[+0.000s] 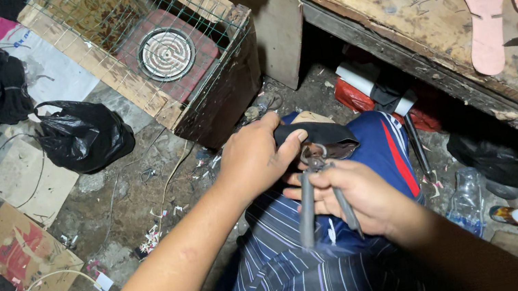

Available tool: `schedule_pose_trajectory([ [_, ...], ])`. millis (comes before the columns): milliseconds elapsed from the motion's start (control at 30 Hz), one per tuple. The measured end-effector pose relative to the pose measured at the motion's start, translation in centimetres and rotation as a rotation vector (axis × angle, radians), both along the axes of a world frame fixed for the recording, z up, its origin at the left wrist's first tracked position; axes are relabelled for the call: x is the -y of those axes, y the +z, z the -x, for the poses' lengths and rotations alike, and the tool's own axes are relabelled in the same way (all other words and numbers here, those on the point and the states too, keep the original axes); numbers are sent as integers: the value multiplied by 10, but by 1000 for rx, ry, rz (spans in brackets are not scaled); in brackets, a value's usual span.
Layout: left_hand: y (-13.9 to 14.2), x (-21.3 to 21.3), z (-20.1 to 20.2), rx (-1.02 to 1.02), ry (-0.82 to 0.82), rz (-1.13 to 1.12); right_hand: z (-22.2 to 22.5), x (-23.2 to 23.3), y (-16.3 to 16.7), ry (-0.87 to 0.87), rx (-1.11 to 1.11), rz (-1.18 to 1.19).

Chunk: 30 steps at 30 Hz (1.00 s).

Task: The person sits on the floor of a shoe workshop holding a black shoe upper with a wooden last inside. They use pincers to grip and pull the upper material over the sole edge, then hammer the sole and edge with a hammer, turning the shoe to work around it.

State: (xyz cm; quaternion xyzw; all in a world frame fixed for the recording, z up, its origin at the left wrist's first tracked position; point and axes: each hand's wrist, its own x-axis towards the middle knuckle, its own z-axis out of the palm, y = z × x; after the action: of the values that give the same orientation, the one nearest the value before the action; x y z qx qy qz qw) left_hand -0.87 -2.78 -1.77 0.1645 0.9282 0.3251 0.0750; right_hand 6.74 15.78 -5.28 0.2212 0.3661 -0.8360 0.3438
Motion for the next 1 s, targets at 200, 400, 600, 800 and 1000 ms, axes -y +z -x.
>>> schedule_pose_trajectory([
  [200,-3,2,-9,-106,-18,-34,1,-13,2,31,39,-46],
  [400,-9,9,-4,-82,-33,11,-16,-2,-38,207,-299,-625],
  [600,-12,8,-4,-125,-53,-23,1,-12,-32,247,-528,-484],
  [800,-10,11,-14,-107,-71,47,-1,-6,-25,523,-171,-863],
  [1000,-9,8,-1,-120,-39,127,-1,8,-51,427,-984,-1618],
])
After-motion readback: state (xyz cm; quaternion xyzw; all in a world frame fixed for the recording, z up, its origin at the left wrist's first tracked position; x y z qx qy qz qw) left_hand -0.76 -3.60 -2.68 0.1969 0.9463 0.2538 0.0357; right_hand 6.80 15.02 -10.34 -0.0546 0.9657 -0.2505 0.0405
